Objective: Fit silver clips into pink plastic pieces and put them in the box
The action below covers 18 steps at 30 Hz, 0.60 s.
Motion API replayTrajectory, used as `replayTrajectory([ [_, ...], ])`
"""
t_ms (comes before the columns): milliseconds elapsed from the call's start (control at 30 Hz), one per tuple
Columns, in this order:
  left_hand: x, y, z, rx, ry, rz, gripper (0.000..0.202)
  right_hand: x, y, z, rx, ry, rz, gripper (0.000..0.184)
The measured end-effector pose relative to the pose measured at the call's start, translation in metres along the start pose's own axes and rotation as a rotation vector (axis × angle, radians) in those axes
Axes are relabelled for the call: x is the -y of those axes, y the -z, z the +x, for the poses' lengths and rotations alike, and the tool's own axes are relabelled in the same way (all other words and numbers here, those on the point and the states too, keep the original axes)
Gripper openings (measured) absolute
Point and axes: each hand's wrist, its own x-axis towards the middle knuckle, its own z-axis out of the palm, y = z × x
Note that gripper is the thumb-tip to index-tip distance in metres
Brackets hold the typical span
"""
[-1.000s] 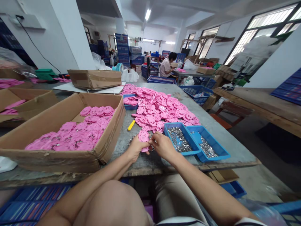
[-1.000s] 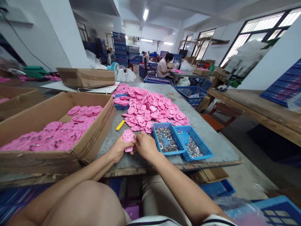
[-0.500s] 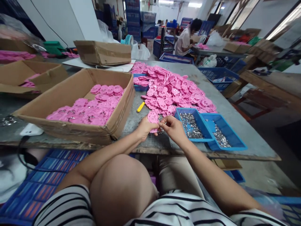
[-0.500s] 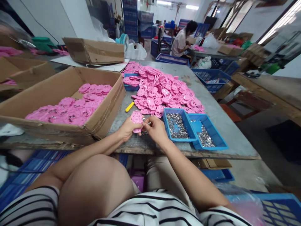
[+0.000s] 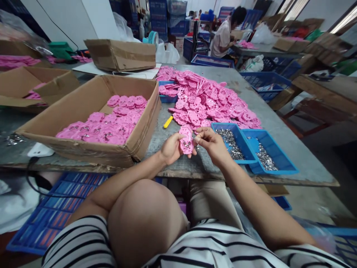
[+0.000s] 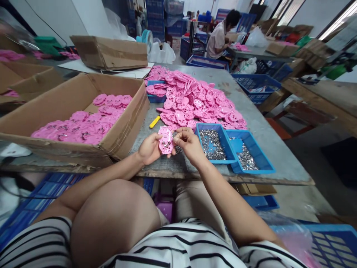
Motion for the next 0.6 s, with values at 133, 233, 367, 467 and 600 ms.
replayTrajectory([
  [133,0.0005,0.0001,-0.0009,0.039,0.018,0.019,0.038,0.0039,0.0011,-0.0037,0.071,0.047,-0.068,0.015],
  [233,0.0015,-0.0006,-0.0021,0.058,0.005,0.054,0.035,0.0034,0.0034,-0.0037,0.089,0.061,-0.099,0.014],
  [367,0.002,-0.0009,-0.0036,0.089,-0.033,0.093,0.037,0.0036,0.0078,-0.0016,0.107,0.079,-0.138,0.016],
  [467,0.0024,-0.0005,-0.0036,0.107,-0.055,0.093,0.042,0.0062,0.0096,-0.0005,0.13,0.086,-0.149,0.015],
  [600,0.003,0.0004,-0.0028,0.12,-0.049,0.111,0.049,0.0098,0.0095,-0.0004,0.158,0.08,-0.173,0.013],
])
